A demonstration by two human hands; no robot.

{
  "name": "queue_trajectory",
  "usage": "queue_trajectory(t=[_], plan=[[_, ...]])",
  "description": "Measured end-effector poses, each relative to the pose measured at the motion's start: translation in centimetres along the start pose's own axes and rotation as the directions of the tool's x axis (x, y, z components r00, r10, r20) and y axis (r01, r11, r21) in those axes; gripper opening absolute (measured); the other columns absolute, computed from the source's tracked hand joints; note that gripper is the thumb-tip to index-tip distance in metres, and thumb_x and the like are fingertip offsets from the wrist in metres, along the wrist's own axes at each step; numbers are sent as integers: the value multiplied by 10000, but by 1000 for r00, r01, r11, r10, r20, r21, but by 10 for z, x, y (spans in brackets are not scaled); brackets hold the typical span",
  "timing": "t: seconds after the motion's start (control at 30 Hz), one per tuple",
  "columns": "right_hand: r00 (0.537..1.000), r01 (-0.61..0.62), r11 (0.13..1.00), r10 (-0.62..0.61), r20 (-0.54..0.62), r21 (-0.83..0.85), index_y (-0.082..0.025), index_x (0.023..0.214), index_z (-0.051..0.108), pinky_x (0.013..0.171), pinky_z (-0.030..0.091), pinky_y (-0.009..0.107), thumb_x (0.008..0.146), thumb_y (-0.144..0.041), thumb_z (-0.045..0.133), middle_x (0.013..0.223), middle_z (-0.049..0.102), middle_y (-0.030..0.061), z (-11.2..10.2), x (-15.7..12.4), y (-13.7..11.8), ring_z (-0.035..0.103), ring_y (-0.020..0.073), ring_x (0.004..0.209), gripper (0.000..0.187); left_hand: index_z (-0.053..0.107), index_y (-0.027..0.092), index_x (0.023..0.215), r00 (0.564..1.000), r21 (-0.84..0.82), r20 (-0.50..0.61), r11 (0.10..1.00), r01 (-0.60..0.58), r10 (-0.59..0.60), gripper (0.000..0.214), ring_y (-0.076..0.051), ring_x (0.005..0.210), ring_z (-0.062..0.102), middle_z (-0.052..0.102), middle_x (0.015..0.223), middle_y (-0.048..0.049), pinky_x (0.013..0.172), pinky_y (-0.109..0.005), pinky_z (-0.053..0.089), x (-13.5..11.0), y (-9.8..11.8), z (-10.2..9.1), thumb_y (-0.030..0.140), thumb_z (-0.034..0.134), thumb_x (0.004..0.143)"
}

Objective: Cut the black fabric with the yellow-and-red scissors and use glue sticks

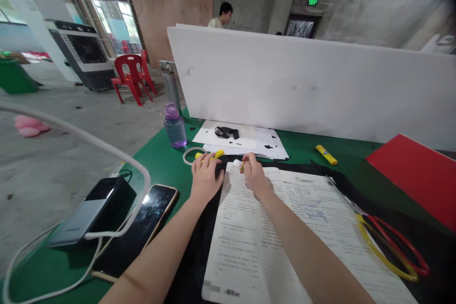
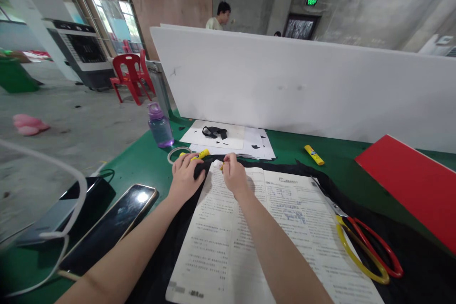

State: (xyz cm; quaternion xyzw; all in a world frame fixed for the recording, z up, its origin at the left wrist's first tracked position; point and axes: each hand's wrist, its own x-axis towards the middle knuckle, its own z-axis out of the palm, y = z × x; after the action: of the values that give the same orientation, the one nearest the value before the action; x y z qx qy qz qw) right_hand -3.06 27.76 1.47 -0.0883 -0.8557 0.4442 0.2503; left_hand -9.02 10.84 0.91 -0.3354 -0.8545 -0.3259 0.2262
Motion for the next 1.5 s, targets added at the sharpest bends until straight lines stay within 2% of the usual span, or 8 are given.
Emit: queue_trajectory(t=[0.1,0.3,0.4,0.6,0.87,1.07,1.3,1.5], plan=[[995,0,977,-20,96,212,-234,885,415,529,351,256,862,-243,320,647,527,-38,5,-1,-3,462,134,526,98,592,217,1125,975,-312,164,945,-96,153,339,-243,982,555,656,1028,-63,920,-419,391,3,8,-5,292,624,796],[975,-122,904,32,220,409,-238,893,442,463,361,238,868,-323,411,643,489,-56,15,1,-7,440,105,477,94,615,187,1069,950,-660,309,728,185,40,316,-180,839,604,669,967,-44,765,-291,467,5,11,-4,320,649,785],[980,-148,835,51,192,531,-222,903,477,530,436,257,805,-407,577,768,567,-22,15,5,-5,536,113,576,232,606,168,953,961,-691,233,670,272,-149,243,-160,763,598,650,856,-29,706,-266,464,8,6,-2,346,636,790],[972,-186,795,64,224,578,-186,945,593,704,500,320,624,-358,784,864,638,32,12,8,-2,598,154,746,411,546,174,796,872,-741,105,547,389,-478,269,-100,532,473,497,578,54,527,-213,382,13,1,-8,435,609,797],[954,-254,822,124,275,509,-160,853,645,675,481,295,741,-509,661,742,653,39,10,9,1,609,146,658,367,560,175,803,888,-782,122,508,361,-443,294,-132,616,551,586,683,8,582,-236,427,14,3,-6,449,650,742],[902,-412,716,231,366,564,-159,550,526,446,412,273,808,-662,460,495,502,13,15,13,5,491,120,418,569,574,170,887,919,-801,161,496,335,-360,291,-145,733,599,632,817,-10,684,-255,465,12,1,1,414,653,749],[946,-265,770,92,310,581,-215,1079,528,594,479,268,688,-492,717,834,639,11,14,8,-4,593,124,621,515,562,165,874,896,-827,124,454,331,-427,262,-148,776,614,642,835,-15,722,-254,471,13,-3,0,386,653,765],[920,-296,839,123,372,455,-172,619,548,593,436,282,848,-651,402,477,492,-7,13,8,-2,547,137,524,551,562,167,842,911,-788,105,525,320,-398,235,-129,679,574,600,743,7,642,-239,458,11,-3,2,385,631,786]])
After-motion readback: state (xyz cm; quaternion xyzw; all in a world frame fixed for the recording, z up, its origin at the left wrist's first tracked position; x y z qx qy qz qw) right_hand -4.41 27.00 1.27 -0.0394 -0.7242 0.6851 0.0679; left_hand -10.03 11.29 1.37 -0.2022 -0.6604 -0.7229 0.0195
